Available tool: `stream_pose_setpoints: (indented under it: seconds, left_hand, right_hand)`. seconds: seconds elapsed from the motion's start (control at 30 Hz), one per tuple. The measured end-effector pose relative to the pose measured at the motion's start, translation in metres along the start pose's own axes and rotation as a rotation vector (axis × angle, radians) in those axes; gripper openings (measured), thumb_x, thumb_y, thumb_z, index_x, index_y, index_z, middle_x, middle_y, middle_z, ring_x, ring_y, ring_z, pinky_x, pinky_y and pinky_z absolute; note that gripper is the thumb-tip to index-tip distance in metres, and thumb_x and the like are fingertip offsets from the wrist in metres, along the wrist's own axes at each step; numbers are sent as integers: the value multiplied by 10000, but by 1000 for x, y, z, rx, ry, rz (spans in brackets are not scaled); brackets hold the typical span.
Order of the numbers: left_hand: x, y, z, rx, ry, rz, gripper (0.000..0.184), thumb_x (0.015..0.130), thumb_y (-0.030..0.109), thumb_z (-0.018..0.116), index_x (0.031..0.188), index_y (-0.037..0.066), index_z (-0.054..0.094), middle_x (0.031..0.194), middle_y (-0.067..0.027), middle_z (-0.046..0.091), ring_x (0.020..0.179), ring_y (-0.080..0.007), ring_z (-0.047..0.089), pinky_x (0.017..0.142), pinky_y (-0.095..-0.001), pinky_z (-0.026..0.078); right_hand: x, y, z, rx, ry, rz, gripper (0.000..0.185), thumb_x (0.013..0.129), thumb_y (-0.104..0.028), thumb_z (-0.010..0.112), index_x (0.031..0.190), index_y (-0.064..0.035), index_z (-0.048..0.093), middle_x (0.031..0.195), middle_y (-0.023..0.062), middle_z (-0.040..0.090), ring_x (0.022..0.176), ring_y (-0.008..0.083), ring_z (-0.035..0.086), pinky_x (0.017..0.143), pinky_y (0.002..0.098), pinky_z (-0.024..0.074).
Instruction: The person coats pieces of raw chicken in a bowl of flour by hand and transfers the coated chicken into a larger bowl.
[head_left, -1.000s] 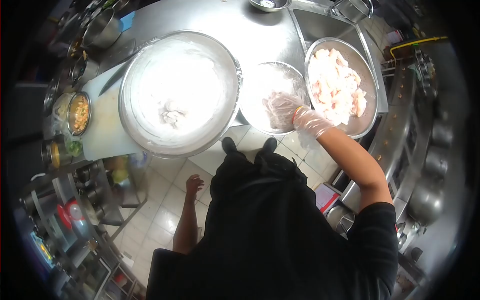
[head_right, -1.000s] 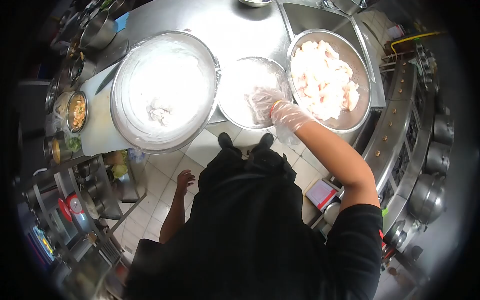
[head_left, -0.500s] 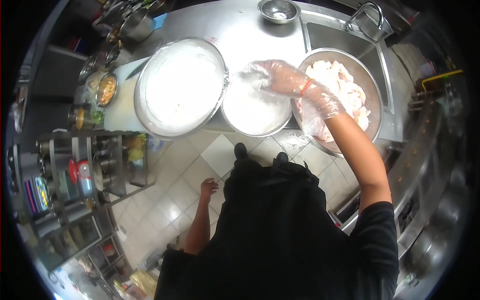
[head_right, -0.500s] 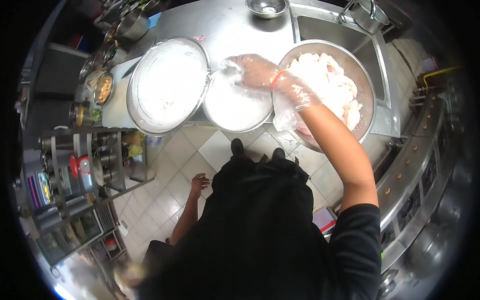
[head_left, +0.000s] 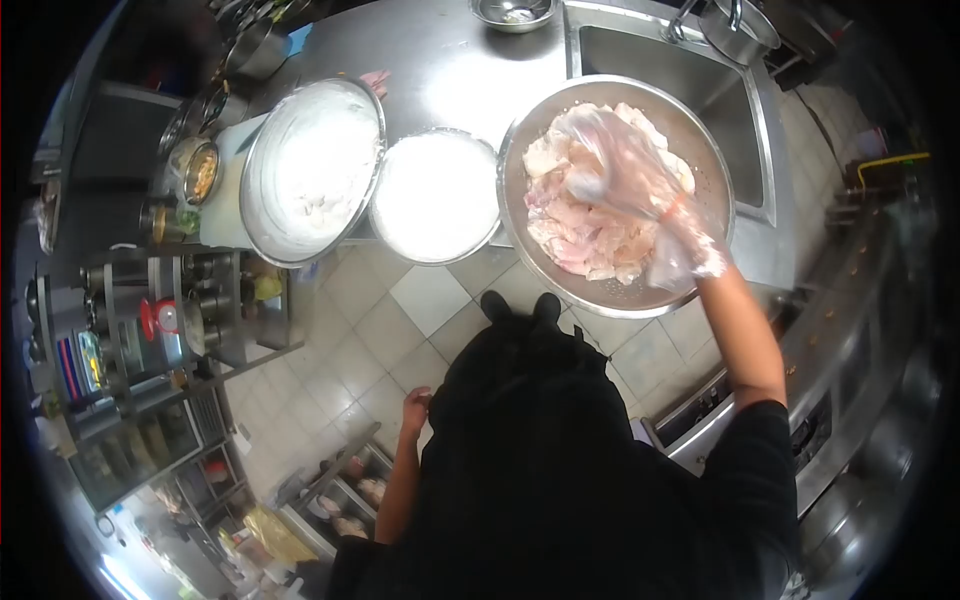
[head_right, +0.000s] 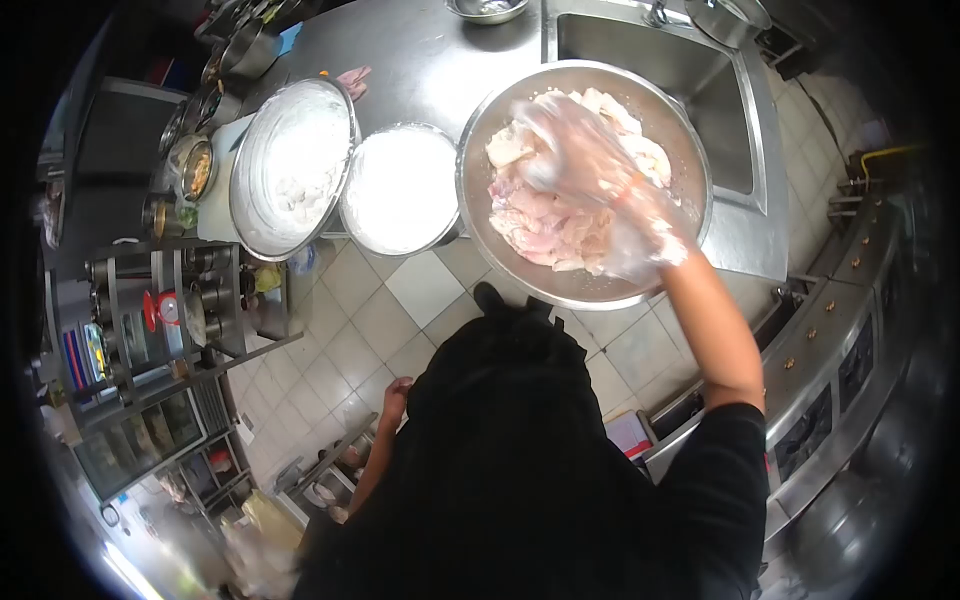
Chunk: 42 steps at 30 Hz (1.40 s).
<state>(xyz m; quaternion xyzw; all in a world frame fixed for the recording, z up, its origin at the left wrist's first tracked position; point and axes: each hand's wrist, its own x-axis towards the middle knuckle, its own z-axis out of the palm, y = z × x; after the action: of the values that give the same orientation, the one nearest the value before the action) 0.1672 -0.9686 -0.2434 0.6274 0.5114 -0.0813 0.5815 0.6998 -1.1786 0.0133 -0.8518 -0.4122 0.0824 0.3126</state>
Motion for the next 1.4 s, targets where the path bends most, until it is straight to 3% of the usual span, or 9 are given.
stream_pose_setpoints:
  seconds: [0.13,0.43,0.53,0.63,0.7,0.83,0.93,1.3,1.4]
  left_hand:
    - [3,-33,-10,-154,-66,-236,249,774,28,472,1010,40,551,692,-39,559,545,-106,492,448,-244,391]
    - [47,44,11,-222,-142,-30,264,753,51,503,1013,52,550,704,-50,552,596,-114,506,510,-253,426]
    - [73,54,12,116,-183,166,275,751,46,501,1024,44,541,743,-74,560,604,-128,525,526,-260,440]
    - [95,50,-5,59,-203,88,261,762,51,507,1020,35,537,746,-82,563,636,-140,553,542,-276,458]
    - [101,54,-23,-82,-175,44,251,776,62,508,1024,34,533,729,-79,564,634,-145,562,531,-277,455]
    - [127,17,-78,-211,-141,-112,242,822,104,504,1055,40,514,684,-85,578,596,-163,579,499,-279,454]
    - [151,-15,-124,-169,-184,-256,230,844,131,481,1060,54,506,688,-96,599,548,-180,582,472,-282,457]
    - [227,21,-204,-124,-170,-213,286,798,186,511,1072,104,501,805,-72,597,688,-173,579,603,-313,427]
    - [229,52,-194,-188,-140,-62,238,808,158,511,1036,88,518,776,-66,596,649,-163,581,541,-271,439]
  right_hand:
    - [-35,33,27,-466,-139,-218,700,646,-199,638,1278,-72,365,1315,193,322,1208,364,315,1008,426,268]
    - [-28,37,80,-247,-122,284,451,856,-204,415,1272,-40,354,1289,217,369,1201,320,365,977,379,312]
    - [-28,36,78,-370,-125,290,377,893,-237,368,1224,-59,399,1096,199,536,989,303,539,845,368,422]
    - [-21,-7,55,498,32,743,289,867,-234,450,1072,-36,499,837,153,611,749,247,595,688,336,470]
    - [-29,30,72,-91,252,386,192,839,-193,517,936,-34,562,688,110,575,636,177,564,585,297,458]
    - [-25,32,30,-253,32,113,144,822,-161,553,862,-29,596,713,79,580,638,137,561,564,280,455]
    - [-16,10,6,282,172,804,204,836,-191,540,943,-26,595,777,65,602,692,142,579,618,286,471]
    - [99,-138,109,-110,-153,221,384,833,-307,512,1096,-30,547,1003,111,590,906,187,558,798,289,438]
    - [104,-140,117,449,-220,579,420,779,-214,634,1137,-27,515,1069,78,570,954,160,531,834,266,424]
